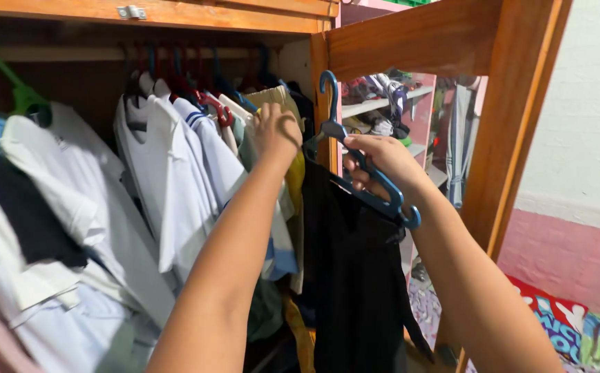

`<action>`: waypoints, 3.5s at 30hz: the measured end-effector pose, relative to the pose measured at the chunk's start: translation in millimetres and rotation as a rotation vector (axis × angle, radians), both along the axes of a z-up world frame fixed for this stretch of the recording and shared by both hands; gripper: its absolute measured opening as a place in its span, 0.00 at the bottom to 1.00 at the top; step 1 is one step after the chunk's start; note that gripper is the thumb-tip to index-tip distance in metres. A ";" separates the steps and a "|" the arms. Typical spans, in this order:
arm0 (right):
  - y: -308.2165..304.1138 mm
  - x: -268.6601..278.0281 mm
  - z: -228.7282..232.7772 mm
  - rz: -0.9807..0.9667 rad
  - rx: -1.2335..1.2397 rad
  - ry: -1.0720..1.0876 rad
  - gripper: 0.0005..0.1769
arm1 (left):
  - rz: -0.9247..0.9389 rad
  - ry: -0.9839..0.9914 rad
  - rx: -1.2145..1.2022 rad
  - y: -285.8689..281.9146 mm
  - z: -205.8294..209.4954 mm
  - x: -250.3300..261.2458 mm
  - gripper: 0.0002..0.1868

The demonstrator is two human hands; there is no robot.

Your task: The person picks up clothes from a pile on the bed, places them on hangers, and hangs them in a wooden wardrobe. The person handles shirts, pants, and other garments one at a time, moving between the bed and the wardrobe.

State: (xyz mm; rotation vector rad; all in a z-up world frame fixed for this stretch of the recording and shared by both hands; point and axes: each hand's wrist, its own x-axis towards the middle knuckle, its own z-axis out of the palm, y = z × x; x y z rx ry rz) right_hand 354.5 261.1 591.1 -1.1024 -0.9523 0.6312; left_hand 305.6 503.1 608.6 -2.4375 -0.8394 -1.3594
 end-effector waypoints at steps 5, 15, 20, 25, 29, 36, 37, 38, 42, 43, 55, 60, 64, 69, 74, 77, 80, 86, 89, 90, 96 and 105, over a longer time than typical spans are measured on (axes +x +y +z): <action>4.8 2.0 11.3 0.053 0.039 -0.025 0.17 | 0.359 -0.005 -0.161 53.8 25.3 44.1 0.24; 21.9 8.8 23.2 0.254 0.023 -0.082 0.12 | 0.569 0.017 -0.286 135.0 41.5 -30.7 0.16; 71.5 1.5 39.9 0.343 0.040 -0.060 0.14 | 0.671 0.039 -0.236 124.5 66.6 -109.0 0.14; 122.2 13.0 55.5 0.271 0.097 -0.082 0.17 | 0.739 0.163 -0.141 98.2 76.3 -119.8 0.14; 168.5 33.3 62.0 0.222 0.119 -0.168 0.14 | 0.966 0.295 0.241 67.5 40.8 -90.3 0.19; 260.4 76.8 68.1 0.498 0.217 -0.112 0.15 | -0.065 -0.177 -0.107 54.7 18.0 -39.1 0.26; 273.5 82.0 70.2 0.526 0.231 -0.101 0.14 | -0.094 -0.202 -0.116 57.4 21.5 -35.2 0.26; 286.0 87.7 73.0 0.555 0.246 -0.090 0.14 | -0.123 -0.226 -0.123 60.1 24.9 -32.2 0.26; 333.5 111.5 90.8 0.475 0.240 -0.034 0.09 | 0.074 0.075 -0.212 67.3 35.1 -25.4 0.16; 345.0 117.4 96.8 0.480 0.225 -0.018 0.05 | 0.088 0.091 -0.253 68.7 38.0 -22.9 0.14; 431.0 122.9 124.0 0.216 0.025 -0.133 0.05 | 0.182 0.133 -0.358 92.8 62.2 -15.4 0.14; 359.5 109.4 96.6 -0.081 0.213 -0.432 0.20 | 0.046 -0.119 -0.240 83.1 53.2 -26.6 0.18; 303.4 68.1 -5.3 -0.297 0.795 -0.523 0.22 | 0.010 -0.202 -0.081 62.3 35.1 -23.3 0.27; 292.7 41.5 -135.3 -0.649 0.500 -0.685 0.35 | 0.642 0.555 0.293 28.2 -69.3 2.0 0.29; 282.3 47.9 -268.6 -0.555 -0.119 -0.570 0.49 | 0.730 0.899 0.245 58.4 -198.7 14.7 0.34; 268.5 53.3 -327.9 -0.429 -0.305 -0.318 0.23 | 0.823 0.682 0.156 92.4 -254.9 11.3 0.31; 245.4 50.8 -374.6 -0.487 -0.208 -0.155 0.12 | 0.734 0.786 -0.019 98.4 -290.5 -7.6 0.32; 189.2 59.4 -455.8 -0.625 -0.081 -0.087 0.11 | 0.543 0.875 -0.210 39.8 -324.7 -30.1 0.30; 156.4 57.9 -499.0 -0.701 -0.113 -0.110 0.12 | 0.329 0.875 -0.439 -1.5 -349.8 -42.1 0.31; 147.1 56.1 -511.3 -0.735 -0.107 -0.134 0.12 | 0.271 0.862 -0.477 -15.8 -359.2 -47.8 0.33; 94.1 18.6 -555.6 -0.760 -0.353 0.030 0.32 | 0.045 0.802 -0.717 -85.7 -405.5 -93.3 0.40; -46.4 -133.0 -591.5 -0.740 -0.292 0.212 0.28 | -0.131 0.643 -0.704 -184.9 -482.1 -191.9 0.42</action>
